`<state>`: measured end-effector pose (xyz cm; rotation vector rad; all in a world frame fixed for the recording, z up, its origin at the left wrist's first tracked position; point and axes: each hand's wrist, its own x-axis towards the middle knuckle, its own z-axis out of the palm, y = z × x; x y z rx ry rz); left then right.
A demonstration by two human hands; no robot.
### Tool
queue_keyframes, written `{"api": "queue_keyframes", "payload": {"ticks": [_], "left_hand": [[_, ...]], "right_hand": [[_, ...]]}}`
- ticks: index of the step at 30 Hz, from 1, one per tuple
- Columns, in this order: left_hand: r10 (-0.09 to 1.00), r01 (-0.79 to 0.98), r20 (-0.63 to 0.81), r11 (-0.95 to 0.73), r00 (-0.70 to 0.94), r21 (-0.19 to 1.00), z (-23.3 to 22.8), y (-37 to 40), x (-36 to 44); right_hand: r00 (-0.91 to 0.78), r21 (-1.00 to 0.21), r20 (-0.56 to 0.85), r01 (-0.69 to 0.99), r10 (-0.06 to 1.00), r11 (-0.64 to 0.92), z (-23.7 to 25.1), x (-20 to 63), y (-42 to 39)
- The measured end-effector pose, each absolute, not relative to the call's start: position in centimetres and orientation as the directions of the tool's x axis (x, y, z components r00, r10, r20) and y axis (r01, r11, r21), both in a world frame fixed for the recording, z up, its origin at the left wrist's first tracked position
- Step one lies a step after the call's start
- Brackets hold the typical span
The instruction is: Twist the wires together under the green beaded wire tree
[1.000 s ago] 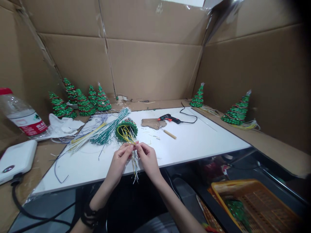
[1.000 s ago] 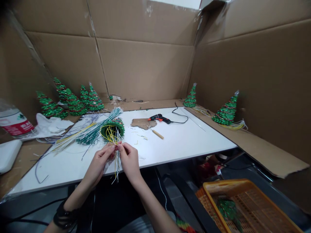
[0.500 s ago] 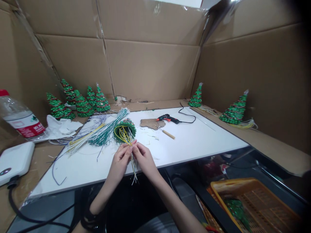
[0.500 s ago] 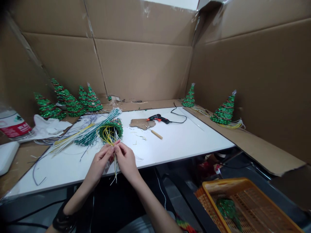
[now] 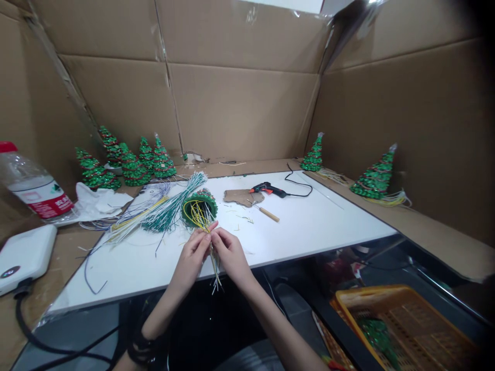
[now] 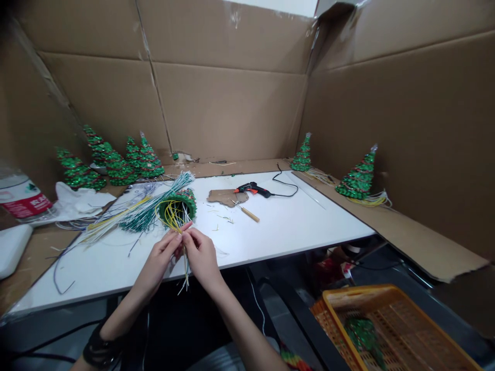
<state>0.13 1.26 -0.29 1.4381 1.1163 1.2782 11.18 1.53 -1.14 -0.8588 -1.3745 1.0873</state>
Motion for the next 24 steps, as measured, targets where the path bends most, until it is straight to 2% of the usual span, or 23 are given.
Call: {"api": "queue_keyframes", "payload": {"ticks": [4,7,14,19,24], "left_hand": [[0.996,-0.083,0.088,-0.087,0.018,0.993,-0.31,1.24,0.16],[0.997,-0.159,0.068,-0.074,-0.04,0.985,-0.37,1.2,0.17],[0.993,-0.118,0.116,-0.119,-0.036,0.986,-0.2,0.95,0.29],[0.986,-0.089,0.157,-0.16,-0.049,0.983,-0.19,0.85,0.36],[0.989,-0.138,0.116,-0.128,-0.088,0.982,-0.19,0.71,0.39]], "right_hand": [[-0.064,-0.941,0.335,-0.078,0.94,0.33,-0.96,11.25,1.35],[-0.008,-0.943,0.329,-0.065,0.944,0.328,-0.92,11.26,1.23],[0.055,-0.949,0.31,-0.045,0.949,0.312,-0.93,11.04,1.31],[-0.016,-0.961,0.27,-0.064,0.963,0.268,-1.06,11.19,1.84],[-0.079,-0.966,0.243,-0.114,0.967,0.234,-1.2,11.34,2.09]]}}
